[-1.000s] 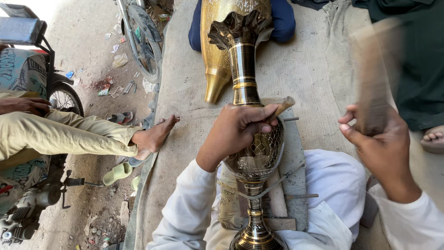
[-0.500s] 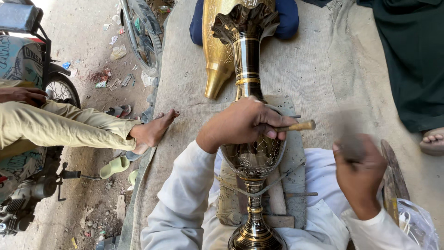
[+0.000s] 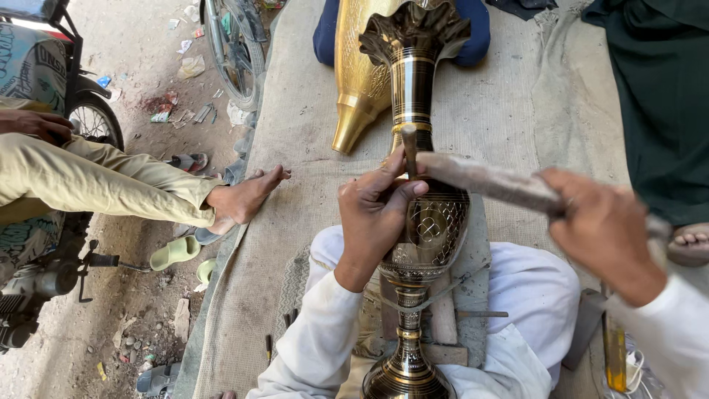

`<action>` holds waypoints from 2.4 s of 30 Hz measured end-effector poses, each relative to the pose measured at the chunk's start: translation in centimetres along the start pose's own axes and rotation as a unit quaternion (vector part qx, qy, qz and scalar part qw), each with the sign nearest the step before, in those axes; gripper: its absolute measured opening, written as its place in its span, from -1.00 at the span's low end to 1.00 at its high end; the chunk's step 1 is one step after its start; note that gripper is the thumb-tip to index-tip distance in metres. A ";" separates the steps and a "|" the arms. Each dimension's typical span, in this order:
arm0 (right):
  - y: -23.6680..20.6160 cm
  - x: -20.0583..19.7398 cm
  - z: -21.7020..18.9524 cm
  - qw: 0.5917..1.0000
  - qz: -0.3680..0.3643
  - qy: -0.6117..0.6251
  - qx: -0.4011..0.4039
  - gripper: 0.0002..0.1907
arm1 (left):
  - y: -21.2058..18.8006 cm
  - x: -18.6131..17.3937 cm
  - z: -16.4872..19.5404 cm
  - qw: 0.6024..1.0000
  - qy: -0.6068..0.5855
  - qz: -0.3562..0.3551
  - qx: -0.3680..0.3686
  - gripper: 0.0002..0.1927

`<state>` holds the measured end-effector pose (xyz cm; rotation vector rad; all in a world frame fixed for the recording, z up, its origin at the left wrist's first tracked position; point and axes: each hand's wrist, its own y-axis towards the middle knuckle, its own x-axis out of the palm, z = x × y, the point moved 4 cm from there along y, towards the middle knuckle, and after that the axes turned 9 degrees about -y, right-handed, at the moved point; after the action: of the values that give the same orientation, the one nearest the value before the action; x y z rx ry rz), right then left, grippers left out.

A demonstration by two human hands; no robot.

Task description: The person uses a small metal chisel and a wooden mallet to engrave a decorative pattern on the body of a brass vase. The vase is held steady between the legs while the person repeatedly taps the chisel to create a lattice design.

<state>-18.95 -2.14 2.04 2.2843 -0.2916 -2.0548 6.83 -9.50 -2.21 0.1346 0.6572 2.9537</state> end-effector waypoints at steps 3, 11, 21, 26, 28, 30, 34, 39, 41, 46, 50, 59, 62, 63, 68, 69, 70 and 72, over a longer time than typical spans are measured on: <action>3.1 -2.2 0.8 0.977 -0.146 -0.006 0.153 -0.54 | -0.1 0.1 0.4 1.000 -0.016 0.014 0.008 -0.51; 7.5 -10.2 -5.1 0.991 0.022 -0.010 -0.134 -0.79 | -1.3 0.4 1.4 0.991 0.110 0.045 0.054 -0.66; 7.3 -11.6 -8.2 0.921 -0.035 -0.343 -0.181 -0.53 | -3.3 1.2 1.7 0.981 0.126 0.125 0.082 -0.56; 7.2 -13.0 -9.5 0.949 0.030 -0.200 -0.241 -0.57 | -3.9 1.2 1.5 0.978 0.120 0.147 0.086 -0.52; 7.2 -12.9 -9.1 0.935 0.010 -0.278 -0.218 -0.56 | -4.0 1.2 1.7 0.976 0.109 0.152 0.114 -0.47; 7.3 -12.6 -8.3 0.961 -0.031 -0.219 -0.168 -0.60 | -3.9 1.2 1.6 0.979 0.108 0.146 0.092 -0.56; 7.0 -12.0 -7.6 0.943 0.014 -0.257 -0.212 -0.50 | -3.6 1.1 1.8 0.978 0.128 0.132 0.103 -0.60; 6.3 -11.4 -6.3 0.963 0.051 -0.169 -0.202 -0.50 | -2.8 1.1 2.0 0.986 0.136 0.053 0.083 -0.58; 6.1 -10.2 -4.6 0.985 -0.036 -0.148 -0.084 -0.55 | -1.9 1.1 2.0 0.987 0.140 0.003 0.078 -0.59; 3.8 -6.7 -1.0 0.992 -0.079 -0.096 0.021 -0.59 | 0.1 1.0 2.1 0.986 0.107 -0.124 0.022 -0.55; 1.1 -3.7 1.5 0.981 0.033 0.193 -0.001 -0.69 | 1.3 1.1 2.9 0.972 0.062 -0.215 0.071 -0.58; -6.6 3.4 2.7 0.946 0.116 0.275 0.125 -0.67 | 3.5 2.2 3.3 0.915 0.056 -0.397 0.052 -0.59; -8.3 4.2 2.0 0.893 0.190 0.373 0.164 -0.71 | 4.1 2.7 3.3 0.896 0.070 -0.437 0.049 -0.60; -8.8 4.5 1.8 0.849 0.219 0.448 0.178 -0.73 | 4.0 2.8 3.3 0.889 0.073 -0.449 0.045 -0.60; -10.2 4.7 -0.1 0.852 0.288 0.405 0.168 -0.70 | 4.8 3.4 3.1 0.849 0.045 -0.522 0.062 -0.55; -10.5 5.5 0.2 0.757 0.301 0.542 0.203 -0.69 | 4.8 3.5 3.0 0.843 0.053 -0.531 0.060 -0.55; -10.3 5.4 -0.1 0.847 0.268 0.423 0.178 -0.71 | 4.6 3.5 3.0 0.837 0.062 -0.541 0.060 -0.54; -9.8 5.6 -0.3 0.962 0.192 0.155 0.116 -0.73 | 4.2 3.3 3.0 0.850 0.113 -0.509 0.068 -0.56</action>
<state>-17.14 6.46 -5.10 2.3890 -0.9117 -1.5198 3.51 -11.60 2.45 -0.4289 0.6704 1.8961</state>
